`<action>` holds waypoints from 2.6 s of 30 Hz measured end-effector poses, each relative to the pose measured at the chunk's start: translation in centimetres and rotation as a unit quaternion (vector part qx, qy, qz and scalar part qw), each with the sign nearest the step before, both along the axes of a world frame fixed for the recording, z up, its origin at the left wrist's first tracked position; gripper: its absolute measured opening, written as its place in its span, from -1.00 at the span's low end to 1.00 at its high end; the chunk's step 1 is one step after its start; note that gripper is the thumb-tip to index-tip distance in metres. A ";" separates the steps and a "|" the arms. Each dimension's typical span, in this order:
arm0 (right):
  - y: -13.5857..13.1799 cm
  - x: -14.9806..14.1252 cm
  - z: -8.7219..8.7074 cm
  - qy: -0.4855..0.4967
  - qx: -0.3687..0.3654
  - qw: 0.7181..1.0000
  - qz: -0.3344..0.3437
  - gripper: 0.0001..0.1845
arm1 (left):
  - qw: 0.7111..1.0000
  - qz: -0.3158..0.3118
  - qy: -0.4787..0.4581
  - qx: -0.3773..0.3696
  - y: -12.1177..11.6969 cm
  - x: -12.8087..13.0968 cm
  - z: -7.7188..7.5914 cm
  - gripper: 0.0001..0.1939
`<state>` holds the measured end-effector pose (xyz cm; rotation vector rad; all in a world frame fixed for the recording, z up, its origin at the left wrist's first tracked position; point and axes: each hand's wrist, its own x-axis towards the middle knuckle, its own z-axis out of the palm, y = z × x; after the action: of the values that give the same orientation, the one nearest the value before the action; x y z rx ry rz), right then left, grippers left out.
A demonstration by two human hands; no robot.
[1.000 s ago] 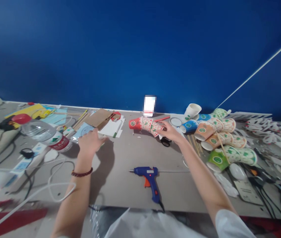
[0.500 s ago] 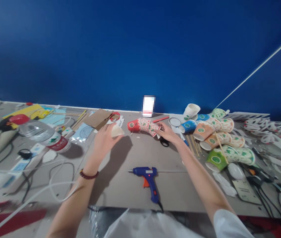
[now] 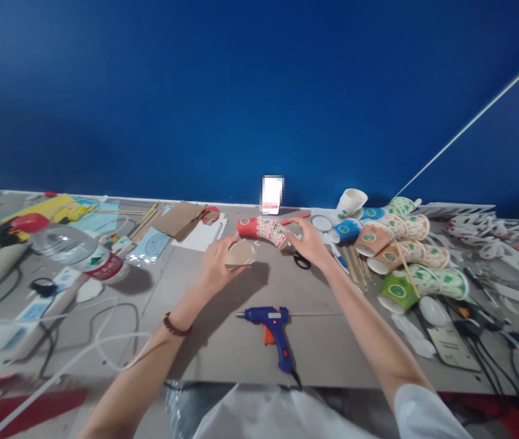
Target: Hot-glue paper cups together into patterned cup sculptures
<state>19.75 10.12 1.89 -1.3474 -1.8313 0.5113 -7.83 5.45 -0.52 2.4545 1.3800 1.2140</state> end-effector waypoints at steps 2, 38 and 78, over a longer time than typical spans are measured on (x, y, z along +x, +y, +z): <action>-1.1 -1.0 1.0 0.009 0.023 1.000 0.004 -0.70 | 0.999 -0.013 0.013 0.028 0.2 -0.1 -0.6 -0.25; -4.6 -5.4 3.1 0.290 -0.399 0.860 0.130 -0.88 | 0.899 -0.201 -0.281 -0.270 -1.2 1.0 0.8 -0.58; -6.8 5.8 1.5 -0.097 -0.326 0.940 0.038 -0.81 | 0.614 -0.127 -0.609 -0.486 -0.1 0.8 1.4 -0.54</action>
<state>25.53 3.35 3.34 -1.8102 -1.9624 1.1343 -7.06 5.31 0.83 0.6336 0.7557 1.1141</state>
